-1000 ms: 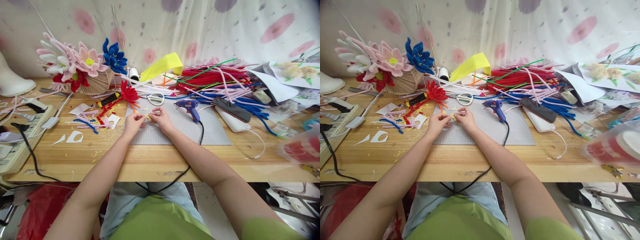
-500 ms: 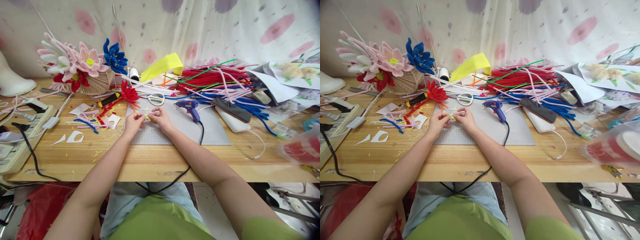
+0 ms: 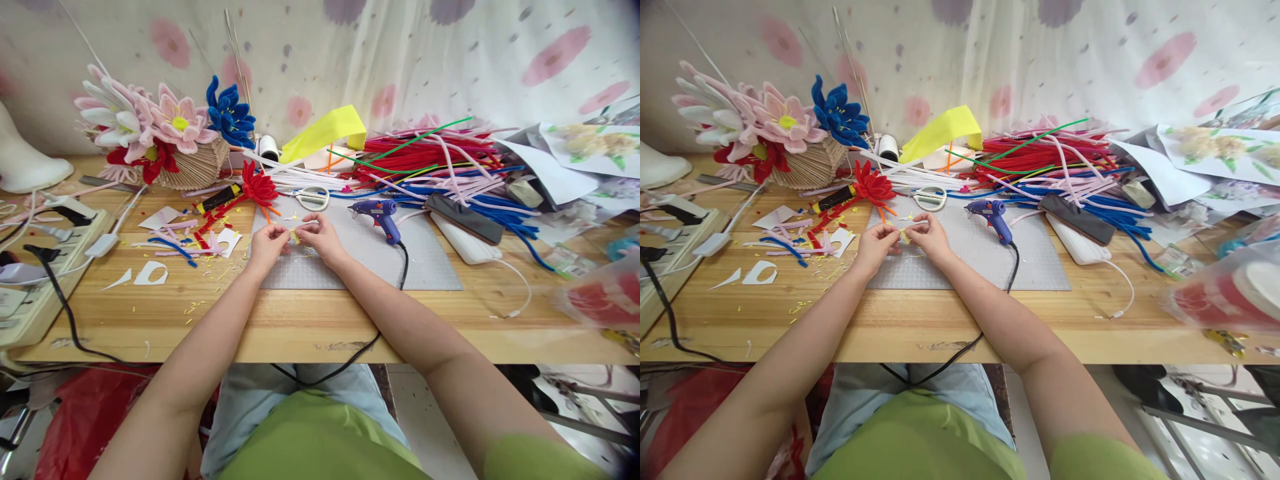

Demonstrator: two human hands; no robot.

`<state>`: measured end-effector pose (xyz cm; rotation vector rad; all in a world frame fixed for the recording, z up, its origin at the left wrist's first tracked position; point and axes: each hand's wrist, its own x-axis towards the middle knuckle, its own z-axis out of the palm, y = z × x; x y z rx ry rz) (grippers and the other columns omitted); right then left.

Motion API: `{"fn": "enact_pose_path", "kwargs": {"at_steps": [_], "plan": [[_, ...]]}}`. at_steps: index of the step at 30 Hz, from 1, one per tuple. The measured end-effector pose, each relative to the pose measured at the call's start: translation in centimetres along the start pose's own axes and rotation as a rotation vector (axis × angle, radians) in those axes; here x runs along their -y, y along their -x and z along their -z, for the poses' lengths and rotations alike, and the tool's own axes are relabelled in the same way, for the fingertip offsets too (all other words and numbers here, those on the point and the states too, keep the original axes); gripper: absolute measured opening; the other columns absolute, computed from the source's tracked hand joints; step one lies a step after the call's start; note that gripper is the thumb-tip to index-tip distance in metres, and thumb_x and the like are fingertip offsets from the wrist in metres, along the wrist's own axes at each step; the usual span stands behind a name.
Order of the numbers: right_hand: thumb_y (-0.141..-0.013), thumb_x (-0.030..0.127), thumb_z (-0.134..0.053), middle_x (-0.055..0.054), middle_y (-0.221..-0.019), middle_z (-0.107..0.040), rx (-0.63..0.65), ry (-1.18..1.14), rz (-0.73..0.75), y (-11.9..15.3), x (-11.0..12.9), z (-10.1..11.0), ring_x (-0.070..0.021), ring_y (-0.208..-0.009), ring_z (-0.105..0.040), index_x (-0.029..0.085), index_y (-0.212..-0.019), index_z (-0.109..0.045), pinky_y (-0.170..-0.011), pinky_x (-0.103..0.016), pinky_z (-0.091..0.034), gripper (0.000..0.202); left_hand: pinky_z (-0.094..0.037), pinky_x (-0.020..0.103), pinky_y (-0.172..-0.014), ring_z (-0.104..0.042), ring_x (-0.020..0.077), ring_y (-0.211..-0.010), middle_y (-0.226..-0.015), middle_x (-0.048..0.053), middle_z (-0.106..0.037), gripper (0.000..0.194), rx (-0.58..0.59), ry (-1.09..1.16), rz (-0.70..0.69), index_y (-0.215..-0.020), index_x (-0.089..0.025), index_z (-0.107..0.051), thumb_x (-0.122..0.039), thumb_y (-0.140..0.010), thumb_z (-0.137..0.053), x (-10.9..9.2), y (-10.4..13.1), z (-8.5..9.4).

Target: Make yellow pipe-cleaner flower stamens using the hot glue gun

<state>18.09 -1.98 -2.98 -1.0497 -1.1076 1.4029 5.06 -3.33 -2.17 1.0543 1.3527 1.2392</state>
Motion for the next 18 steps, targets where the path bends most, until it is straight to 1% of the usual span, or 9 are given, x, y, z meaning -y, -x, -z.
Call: {"fn": "enact_pose_path", "kwargs": {"at_steps": [6,12,18], "plan": [[-0.060,0.025,-0.068,0.008,-0.063,-0.061,-0.023,0.006,-0.017,0.09,0.17,0.02,-0.0070,-0.055,-0.056,0.021,-0.083,-0.044,-0.055,-0.021,-0.047,0.033,-0.048,0.021,-0.045,-0.050,0.0073,-0.047,-0.057,-0.003,-0.057,0.017,0.018,-0.009,-0.014,-0.068,-0.015,-0.059,-0.024,-0.058,-0.068,-0.08,0.06,-0.07],[-0.061,0.024,-0.067,0.008,-0.064,-0.061,-0.032,0.009,-0.031,0.13,0.28,0.06,-0.0069,-0.053,-0.056,0.021,-0.084,-0.043,-0.056,-0.021,-0.047,0.032,-0.048,0.022,-0.046,-0.050,0.0075,-0.046,-0.056,-0.004,-0.056,0.015,0.014,-0.019,-0.030,-0.068,-0.015,-0.059,-0.023,-0.059,-0.068,0.00,0.00,-0.07],[-0.062,0.022,-0.067,0.006,-0.065,-0.063,-0.054,-0.073,-0.028,0.07,0.37,0.07,-0.0092,-0.061,-0.061,0.022,-0.084,-0.042,-0.059,-0.022,-0.050,0.033,-0.047,0.022,-0.046,-0.051,0.0075,-0.046,-0.056,-0.003,-0.057,0.013,0.003,-0.034,-0.049,-0.068,-0.015,-0.059,-0.022,-0.061,-0.067,-0.07,0.05,-0.04]]}}
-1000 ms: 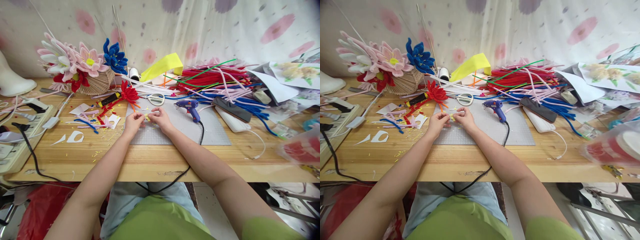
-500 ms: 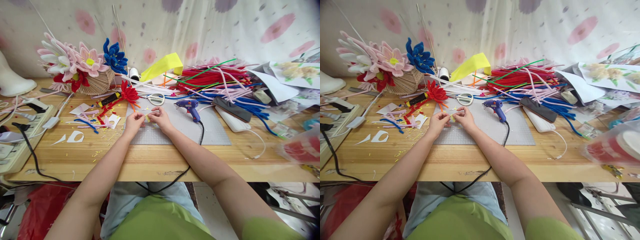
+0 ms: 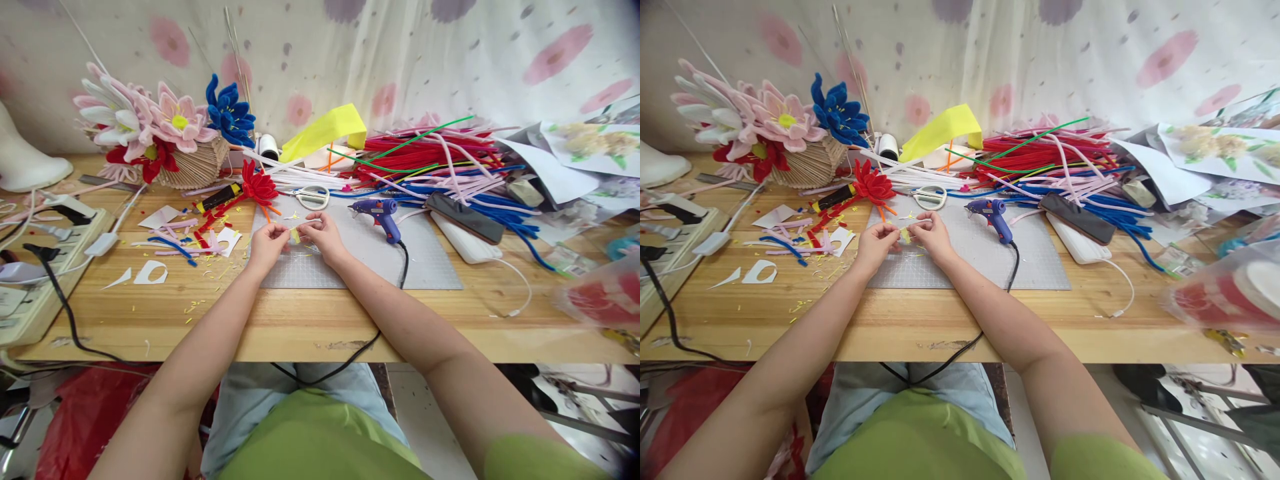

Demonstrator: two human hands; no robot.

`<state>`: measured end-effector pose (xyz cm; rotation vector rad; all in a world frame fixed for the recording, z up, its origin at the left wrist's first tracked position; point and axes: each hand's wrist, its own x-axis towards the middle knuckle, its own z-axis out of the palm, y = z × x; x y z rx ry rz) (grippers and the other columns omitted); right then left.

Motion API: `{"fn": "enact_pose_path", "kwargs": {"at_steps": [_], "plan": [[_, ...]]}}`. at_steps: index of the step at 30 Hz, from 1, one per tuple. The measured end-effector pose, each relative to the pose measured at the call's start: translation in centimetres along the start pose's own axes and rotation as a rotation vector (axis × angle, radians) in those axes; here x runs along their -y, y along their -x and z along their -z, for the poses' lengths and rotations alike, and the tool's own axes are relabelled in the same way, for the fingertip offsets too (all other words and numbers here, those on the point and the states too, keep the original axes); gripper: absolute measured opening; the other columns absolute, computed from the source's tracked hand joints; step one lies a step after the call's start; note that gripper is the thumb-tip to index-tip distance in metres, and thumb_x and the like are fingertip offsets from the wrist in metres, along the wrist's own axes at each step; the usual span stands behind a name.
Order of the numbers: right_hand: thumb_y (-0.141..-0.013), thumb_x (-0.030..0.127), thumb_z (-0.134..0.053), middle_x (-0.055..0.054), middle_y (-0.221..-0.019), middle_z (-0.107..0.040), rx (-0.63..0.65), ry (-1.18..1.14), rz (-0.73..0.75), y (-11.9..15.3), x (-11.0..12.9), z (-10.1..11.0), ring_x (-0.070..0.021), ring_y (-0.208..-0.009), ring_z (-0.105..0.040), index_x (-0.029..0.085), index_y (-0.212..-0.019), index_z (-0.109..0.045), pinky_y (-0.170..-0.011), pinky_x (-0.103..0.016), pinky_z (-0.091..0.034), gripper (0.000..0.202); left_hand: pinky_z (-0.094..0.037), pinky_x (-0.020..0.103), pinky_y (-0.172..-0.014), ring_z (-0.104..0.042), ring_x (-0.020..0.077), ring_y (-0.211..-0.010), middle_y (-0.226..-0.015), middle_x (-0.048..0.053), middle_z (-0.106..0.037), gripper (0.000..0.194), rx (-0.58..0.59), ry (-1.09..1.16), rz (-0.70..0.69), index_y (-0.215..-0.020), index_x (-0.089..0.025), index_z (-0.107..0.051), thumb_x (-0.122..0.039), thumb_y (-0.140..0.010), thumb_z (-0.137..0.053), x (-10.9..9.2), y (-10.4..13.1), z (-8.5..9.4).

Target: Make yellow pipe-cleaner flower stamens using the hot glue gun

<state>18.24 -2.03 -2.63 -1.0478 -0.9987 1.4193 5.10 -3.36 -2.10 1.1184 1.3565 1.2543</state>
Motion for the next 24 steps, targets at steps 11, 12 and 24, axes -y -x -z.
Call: {"fn": "enact_pose_path", "kwargs": {"at_steps": [11,12,24], "plan": [[-0.062,0.038,-0.072,0.005,-0.069,-0.061,0.035,0.074,0.073,-0.4,-0.5,-0.1,-0.0090,-0.061,-0.059,0.022,-0.086,-0.041,-0.060,-0.022,-0.048,0.042,-0.046,0.021,-0.044,-0.050,0.0074,-0.043,-0.055,-0.004,-0.056,0.009,0.013,-0.038,-0.007,-0.066,-0.015,-0.059,-0.020,-0.061,-0.065,0.1,-0.1,-0.1],[-0.062,0.037,-0.072,0.006,-0.068,-0.060,0.049,0.090,0.085,-0.4,-0.7,-0.1,-0.0085,-0.060,-0.057,0.022,-0.087,-0.041,-0.059,-0.022,-0.047,0.043,-0.046,0.021,-0.044,-0.050,0.0075,-0.044,-0.055,-0.003,-0.057,0.008,0.017,-0.037,-0.010,-0.066,-0.015,-0.059,-0.019,-0.061,-0.064,0.1,-0.1,-0.1],[-0.063,0.031,-0.070,0.007,-0.065,-0.060,0.065,0.142,0.092,-0.9,-1.2,0.1,-0.0082,-0.055,-0.054,0.022,-0.087,-0.041,-0.057,-0.023,-0.043,0.038,-0.047,0.022,-0.044,-0.050,0.0075,-0.042,-0.054,-0.003,-0.057,0.011,0.039,-0.028,-0.021,-0.066,-0.014,-0.060,-0.021,-0.059,-0.065,0.4,-0.2,-0.1]]}}
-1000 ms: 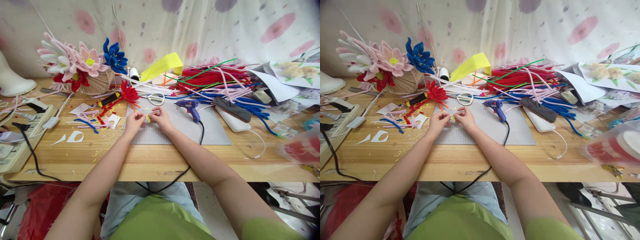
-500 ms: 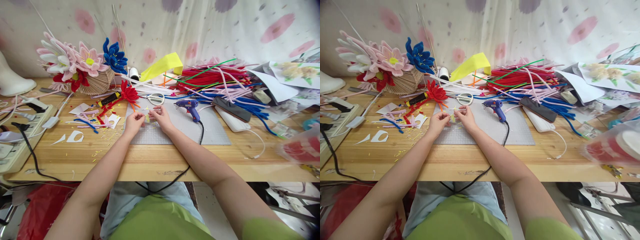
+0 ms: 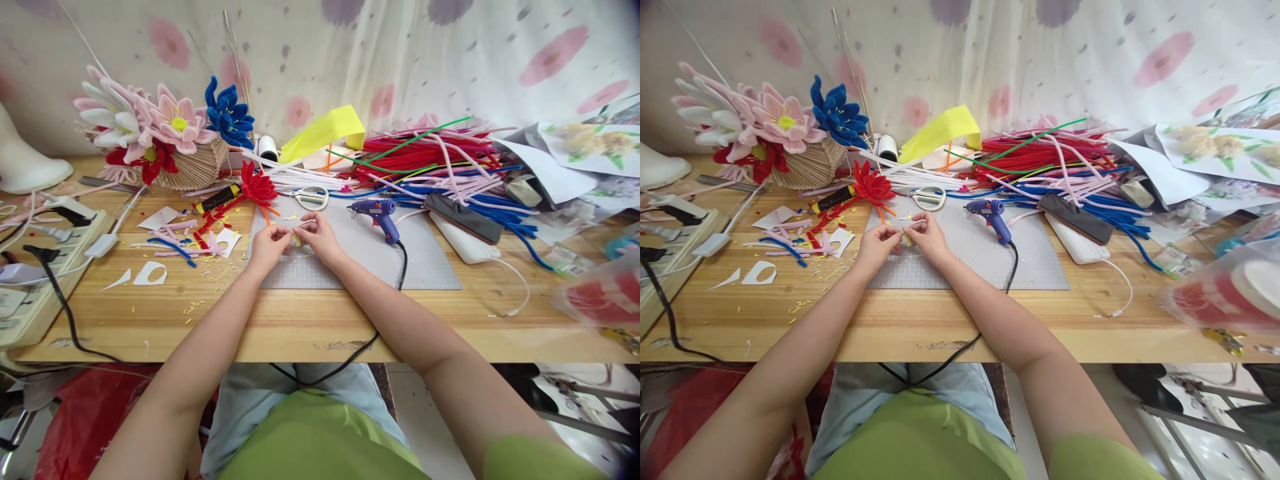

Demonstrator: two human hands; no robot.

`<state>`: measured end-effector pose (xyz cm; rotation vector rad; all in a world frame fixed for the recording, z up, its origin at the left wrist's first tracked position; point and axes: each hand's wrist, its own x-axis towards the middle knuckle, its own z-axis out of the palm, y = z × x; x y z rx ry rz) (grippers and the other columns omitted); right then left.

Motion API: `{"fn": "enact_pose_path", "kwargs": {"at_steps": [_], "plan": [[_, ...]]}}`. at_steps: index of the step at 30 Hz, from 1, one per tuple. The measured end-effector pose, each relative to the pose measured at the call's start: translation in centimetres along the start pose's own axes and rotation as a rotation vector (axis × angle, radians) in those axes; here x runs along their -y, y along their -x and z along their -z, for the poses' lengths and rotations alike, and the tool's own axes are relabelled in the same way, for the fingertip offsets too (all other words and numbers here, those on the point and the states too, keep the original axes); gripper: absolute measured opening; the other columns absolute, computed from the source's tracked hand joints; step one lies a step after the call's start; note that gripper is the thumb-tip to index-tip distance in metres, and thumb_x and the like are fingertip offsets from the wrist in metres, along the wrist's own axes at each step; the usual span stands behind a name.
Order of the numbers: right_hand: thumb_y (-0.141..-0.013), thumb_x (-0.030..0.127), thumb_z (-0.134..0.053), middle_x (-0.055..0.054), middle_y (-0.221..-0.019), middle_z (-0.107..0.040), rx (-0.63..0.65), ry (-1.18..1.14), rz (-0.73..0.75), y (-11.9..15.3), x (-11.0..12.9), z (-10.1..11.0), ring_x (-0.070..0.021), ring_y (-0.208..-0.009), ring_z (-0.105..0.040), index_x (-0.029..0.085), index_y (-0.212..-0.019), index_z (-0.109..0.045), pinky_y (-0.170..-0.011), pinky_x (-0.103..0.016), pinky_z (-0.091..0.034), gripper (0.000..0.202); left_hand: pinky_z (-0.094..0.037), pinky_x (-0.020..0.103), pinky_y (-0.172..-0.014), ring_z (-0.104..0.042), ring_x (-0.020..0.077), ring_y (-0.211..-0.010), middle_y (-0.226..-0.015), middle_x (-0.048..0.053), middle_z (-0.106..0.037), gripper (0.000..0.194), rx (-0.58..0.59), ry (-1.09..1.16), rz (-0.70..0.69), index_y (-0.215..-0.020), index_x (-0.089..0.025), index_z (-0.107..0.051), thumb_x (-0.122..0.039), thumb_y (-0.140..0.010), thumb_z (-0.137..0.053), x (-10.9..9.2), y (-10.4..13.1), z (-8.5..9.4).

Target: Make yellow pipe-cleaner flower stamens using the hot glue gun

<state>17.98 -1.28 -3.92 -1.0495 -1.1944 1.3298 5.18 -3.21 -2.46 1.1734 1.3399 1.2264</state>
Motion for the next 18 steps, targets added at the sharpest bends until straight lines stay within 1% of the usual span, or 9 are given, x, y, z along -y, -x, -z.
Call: {"fn": "enact_pose_path", "kwargs": {"at_steps": [5,10,14,18], "plan": [[-0.061,0.029,-0.070,0.008,-0.063,-0.060,-0.023,-0.027,-0.002,0.01,0.08,0.05,-0.0078,-0.053,-0.054,0.022,-0.086,-0.042,-0.056,-0.023,-0.042,0.038,-0.046,0.022,-0.046,-0.051,0.0078,-0.043,-0.054,-0.004,-0.057,0.012,0.008,0.012,0.019,-0.066,-0.014,-0.060,-0.021,-0.059,-0.067,-0.16,0.14,-0.04],[-0.059,0.037,-0.072,0.007,-0.063,-0.061,-0.046,-0.135,-0.047,-0.07,0.37,0.28,-0.0090,-0.058,-0.058,0.022,-0.084,-0.041,-0.059,-0.024,-0.046,0.043,-0.048,0.023,-0.048,-0.050,0.0078,-0.043,-0.053,-0.004,-0.056,0.016,-0.009,0.044,0.032,-0.065,-0.014,-0.059,-0.023,-0.058,-0.070,-0.56,0.29,-0.02],[-0.058,0.041,-0.073,0.006,-0.063,-0.061,-0.038,-0.141,-0.036,-0.05,0.47,0.26,-0.0092,-0.059,-0.058,0.022,-0.084,-0.042,-0.061,-0.024,-0.047,0.045,-0.048,0.023,-0.048,-0.049,0.0077,-0.043,-0.052,-0.004,-0.056,0.016,-0.008,0.040,0.032,-0.065,-0.014,-0.059,-0.023,-0.058,-0.070,-0.57,0.26,-0.01],[-0.056,0.036,-0.074,0.007,-0.064,-0.061,-0.020,-0.116,-0.011,0.12,0.48,0.09,-0.0080,-0.057,-0.056,0.022,-0.085,-0.042,-0.060,-0.024,-0.046,0.045,-0.047,0.023,-0.047,-0.050,0.0080,-0.044,-0.052,-0.004,-0.055,0.015,-0.009,0.040,0.034,-0.066,-0.014,-0.059,-0.023,-0.059,-0.069,-0.48,0.20,-0.02]]}}
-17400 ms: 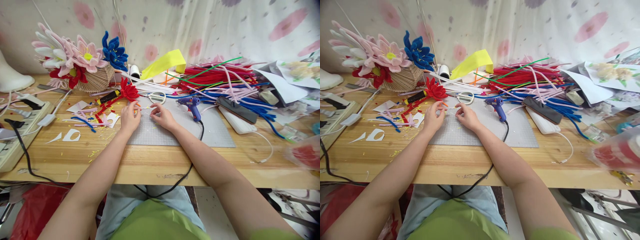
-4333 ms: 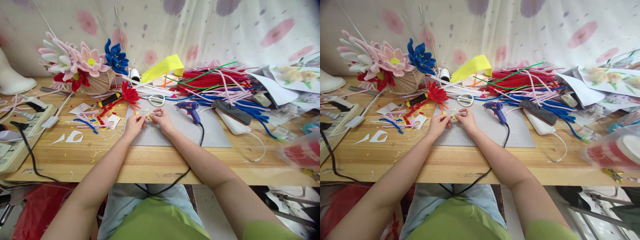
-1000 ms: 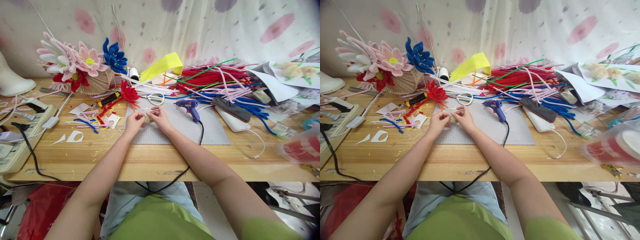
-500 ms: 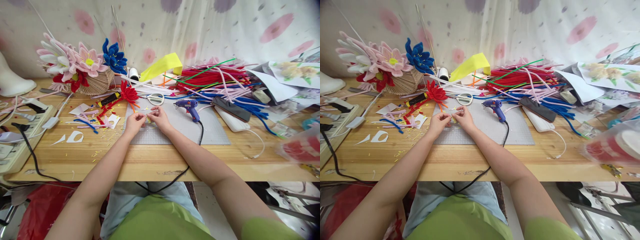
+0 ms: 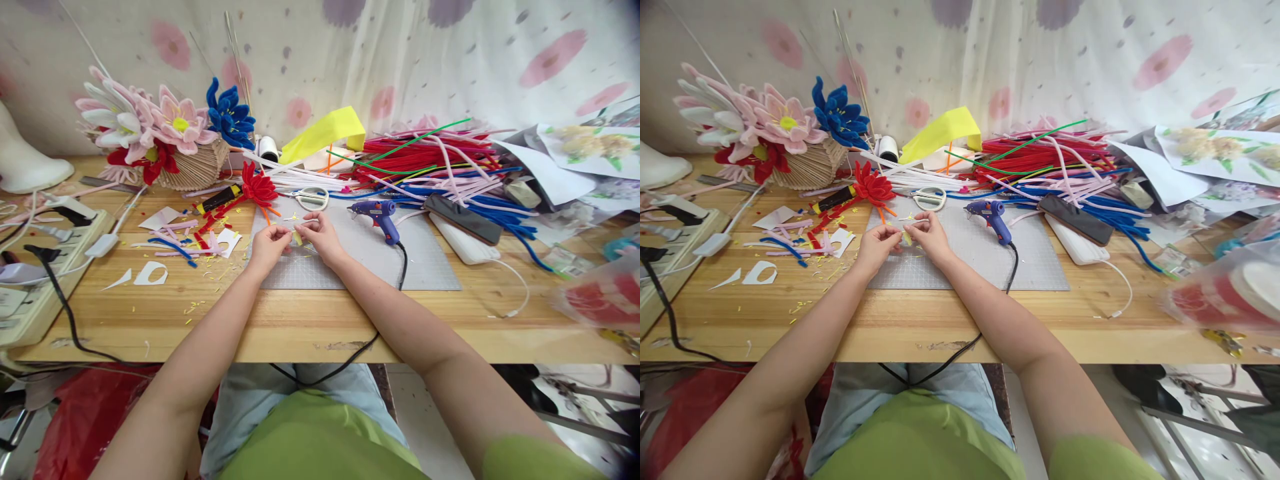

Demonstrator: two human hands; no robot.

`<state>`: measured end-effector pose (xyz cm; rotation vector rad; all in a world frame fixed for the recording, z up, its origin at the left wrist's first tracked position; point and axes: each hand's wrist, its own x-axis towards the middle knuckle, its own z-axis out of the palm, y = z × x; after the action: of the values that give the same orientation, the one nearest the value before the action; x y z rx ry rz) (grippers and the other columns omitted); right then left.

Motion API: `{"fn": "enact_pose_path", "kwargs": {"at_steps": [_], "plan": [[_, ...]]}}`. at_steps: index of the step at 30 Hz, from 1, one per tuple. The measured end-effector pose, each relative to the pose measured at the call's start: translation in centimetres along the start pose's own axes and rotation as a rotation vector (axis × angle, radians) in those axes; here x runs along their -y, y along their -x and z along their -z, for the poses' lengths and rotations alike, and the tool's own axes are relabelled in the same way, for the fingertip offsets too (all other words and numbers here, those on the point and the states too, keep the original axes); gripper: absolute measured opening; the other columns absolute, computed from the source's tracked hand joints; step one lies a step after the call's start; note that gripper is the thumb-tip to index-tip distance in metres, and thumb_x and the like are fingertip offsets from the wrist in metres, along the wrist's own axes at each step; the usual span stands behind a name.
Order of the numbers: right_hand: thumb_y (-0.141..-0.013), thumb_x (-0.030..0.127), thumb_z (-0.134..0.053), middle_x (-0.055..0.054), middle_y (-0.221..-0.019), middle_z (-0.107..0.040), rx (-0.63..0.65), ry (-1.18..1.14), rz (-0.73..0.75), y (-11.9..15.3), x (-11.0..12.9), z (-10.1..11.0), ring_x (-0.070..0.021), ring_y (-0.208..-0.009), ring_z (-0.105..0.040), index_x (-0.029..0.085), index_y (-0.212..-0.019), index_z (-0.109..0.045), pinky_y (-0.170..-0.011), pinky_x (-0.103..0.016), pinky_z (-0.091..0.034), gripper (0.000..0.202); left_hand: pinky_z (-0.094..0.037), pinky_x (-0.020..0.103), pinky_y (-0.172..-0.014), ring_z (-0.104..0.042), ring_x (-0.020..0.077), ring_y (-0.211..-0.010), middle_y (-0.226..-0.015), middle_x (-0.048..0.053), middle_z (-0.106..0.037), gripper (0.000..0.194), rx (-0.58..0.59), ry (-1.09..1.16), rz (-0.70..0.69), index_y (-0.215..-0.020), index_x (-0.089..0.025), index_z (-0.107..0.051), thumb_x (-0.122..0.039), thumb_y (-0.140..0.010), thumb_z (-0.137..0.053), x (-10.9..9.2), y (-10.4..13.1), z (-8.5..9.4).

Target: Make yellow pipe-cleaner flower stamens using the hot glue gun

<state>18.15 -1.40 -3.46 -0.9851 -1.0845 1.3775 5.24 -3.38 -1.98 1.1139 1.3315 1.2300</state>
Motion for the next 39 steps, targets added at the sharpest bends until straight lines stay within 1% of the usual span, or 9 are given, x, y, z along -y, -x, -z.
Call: {"fn": "enact_pose_path", "kwargs": {"at_steps": [4,10,12,15,20,23,28,34,39], "plan": [[-0.056,0.030,-0.073,0.007,-0.064,-0.061,-0.005,0.005,0.010,0.1,0.0,0.0,-0.0074,-0.056,-0.055,0.021,-0.085,-0.043,-0.060,-0.024,-0.045,0.042,-0.046,0.022,-0.047,-0.050,0.0078,-0.043,-0.053,-0.003,-0.056,0.015,-0.002,-0.008,0.002,-0.066,-0.014,-0.060,-0.022,-0.059,-0.069,-0.1,0.1,0.0],[-0.056,0.031,-0.072,0.008,-0.063,-0.060,-0.009,-0.010,0.025,-0.2,0.1,0.4,-0.0074,-0.055,-0.054,0.022,-0.084,-0.042,-0.059,-0.024,-0.044,0.043,-0.049,0.024,-0.049,-0.055,0.0099,-0.051,-0.061,0.001,-0.061,0.018,0.049,0.040,0.071,-0.073,-0.013,-0.064,-0.027,-0.062,-0.067,-0.7,0.2,0.3],[-0.055,0.033,-0.074,0.008,-0.064,-0.060,0.025,-0.006,0.020,-0.3,0.4,0.6,-0.0077,-0.056,-0.055,0.022,-0.085,-0.042,-0.059,-0.024,-0.045,0.045,-0.050,0.024,-0.050,-0.056,0.0102,-0.053,-0.062,0.001,-0.060,0.019,0.041,0.052,0.073,-0.073,-0.013,-0.065,-0.029,-0.065,-0.065,-0.9,0.2,0.5],[-0.056,0.034,-0.075,0.008,-0.065,-0.061,0.141,0.012,0.009,-0.2,1.2,0.9,-0.0079,-0.056,-0.055,0.022,-0.088,-0.042,-0.058,-0.024,-0.045,0.048,-0.051,0.023,-0.053,-0.059,0.0109,-0.059,-0.065,0.002,-0.061,0.018,0.031,0.059,0.126,-0.073,-0.013,-0.065,-0.030,-0.067,-0.065,-1.2,0.1,0.9],[-0.058,0.030,-0.074,0.008,-0.064,-0.062,0.271,0.108,0.022,0.1,2.3,1.3,-0.0089,-0.058,-0.058,0.022,-0.091,-0.043,-0.058,-0.023,-0.044,0.046,-0.053,0.026,-0.063,-0.065,0.0157,-0.074,-0.081,0.006,-0.068,0.029,0.255,0.096,0.219,-0.079,-0.014,-0.066,-0.035,-0.061,-0.074,-1.6,0.5,1.4],[-0.058,0.026,-0.073,0.007,-0.063,-0.062,0.295,0.178,0.032,0.0,2.6,1.6,-0.0085,-0.056,-0.056,0.022,-0.091,-0.043,-0.056,-0.022,-0.043,0.044,-0.053,0.027,-0.064,-0.066,0.0168,-0.076,-0.078,0.006,-0.068,0.032,0.308,0.060,0.206,-0.079,-0.013,-0.067,-0.030,-0.055,-0.079,-1.6,0.7,1.5],[-0.059,0.029,-0.073,0.006,-0.064,-0.060,0.280,0.176,0.026,-0.1,2.5,1.8,-0.0085,-0.055,-0.055,0.021,-0.089,-0.046,-0.054,-0.023,-0.042,0.041,-0.052,0.029,-0.061,-0.064,0.0161,-0.068,-0.069,0.006,-0.066,0.025,0.260,0.037,0.211,-0.072,-0.011,-0.065,-0.024,-0.054,-0.078,-1.6,0.9,1.1],[-0.063,0.048,-0.071,0.002,-0.075,-0.063,0.184,0.081,-0.018,0.3,2.3,1.3,-0.0091,-0.066,-0.059,0.021,-0.088,-0.048,-0.064,-0.024,-0.047,0.043,-0.051,0.025,-0.054,-0.064,0.0151,-0.066,-0.069,0.004,-0.065,0.019,0.128,0.123,0.223,-0.074,-0.012,-0.063,-0.020,-0.058,-0.072,-1.6,0.8,0.6],[-0.072,0.066,-0.052,0.000,-0.075,-0.063,0.093,-0.066,-0.047,0.0,2.6,1.4,-0.0113,-0.068,-0.061,0.021,-0.089,-0.047,-0.065,-0.026,-0.048,0.049,-0.052,0.024,-0.053,-0.063,0.0141,-0.065,-0.066,0.004,-0.064,0.017,0.079,0.156,0.229,-0.073,-0.012,-0.062,-0.018,-0.059,-0.070,-1.6,0.8,0.6]]}}
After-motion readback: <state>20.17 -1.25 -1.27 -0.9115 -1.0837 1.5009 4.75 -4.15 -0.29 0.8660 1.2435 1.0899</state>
